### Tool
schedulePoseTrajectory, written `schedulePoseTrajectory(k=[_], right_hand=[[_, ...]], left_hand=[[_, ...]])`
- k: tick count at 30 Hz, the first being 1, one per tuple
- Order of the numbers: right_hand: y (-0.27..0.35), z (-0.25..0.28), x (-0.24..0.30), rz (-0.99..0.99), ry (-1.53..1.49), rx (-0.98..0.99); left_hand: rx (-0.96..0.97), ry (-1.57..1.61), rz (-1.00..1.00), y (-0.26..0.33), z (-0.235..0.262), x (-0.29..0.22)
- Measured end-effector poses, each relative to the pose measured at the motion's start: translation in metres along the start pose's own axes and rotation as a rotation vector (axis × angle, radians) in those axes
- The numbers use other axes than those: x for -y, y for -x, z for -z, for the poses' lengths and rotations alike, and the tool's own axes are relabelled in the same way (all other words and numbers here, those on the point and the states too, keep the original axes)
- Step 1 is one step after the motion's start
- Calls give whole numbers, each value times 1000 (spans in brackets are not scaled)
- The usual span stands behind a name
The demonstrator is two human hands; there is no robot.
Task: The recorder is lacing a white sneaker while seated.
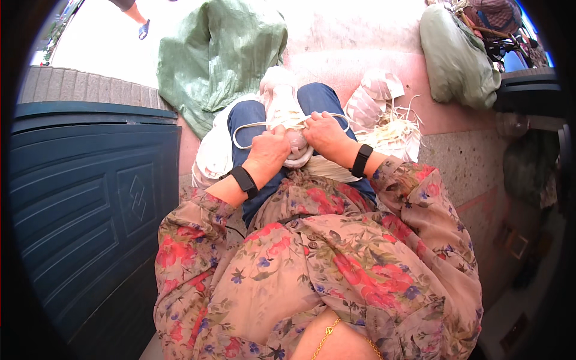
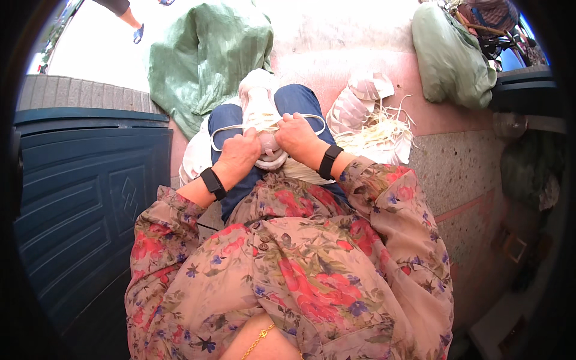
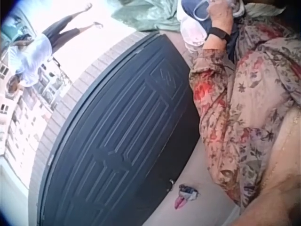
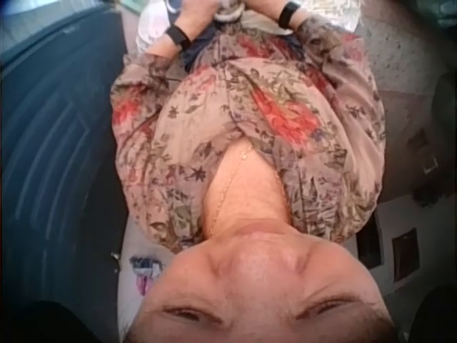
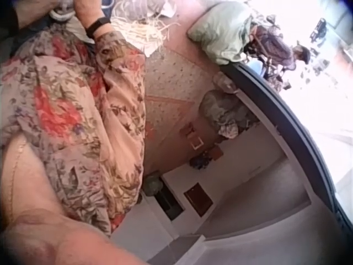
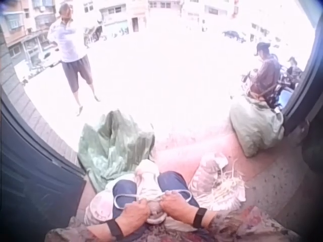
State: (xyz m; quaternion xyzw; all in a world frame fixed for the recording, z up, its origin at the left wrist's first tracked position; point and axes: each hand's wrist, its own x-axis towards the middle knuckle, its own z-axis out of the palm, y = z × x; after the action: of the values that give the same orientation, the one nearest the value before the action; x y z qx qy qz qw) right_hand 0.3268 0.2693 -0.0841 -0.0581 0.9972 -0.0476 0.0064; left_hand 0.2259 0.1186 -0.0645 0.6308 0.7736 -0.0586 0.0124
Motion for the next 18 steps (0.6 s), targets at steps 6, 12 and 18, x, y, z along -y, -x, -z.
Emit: schedulePoseTrajectory(k=[6, 12, 18], right_hand=[[2, -6, 8, -358, -401, -318], [3, 7, -1, -151, -231, -11], [-8, 10, 8, -66, 90, 0]], left_hand=[[-160, 540, 103, -14, 3, 7], [-249, 882, 357, -16, 5, 21], [-321, 902, 372, -12, 4, 20]])
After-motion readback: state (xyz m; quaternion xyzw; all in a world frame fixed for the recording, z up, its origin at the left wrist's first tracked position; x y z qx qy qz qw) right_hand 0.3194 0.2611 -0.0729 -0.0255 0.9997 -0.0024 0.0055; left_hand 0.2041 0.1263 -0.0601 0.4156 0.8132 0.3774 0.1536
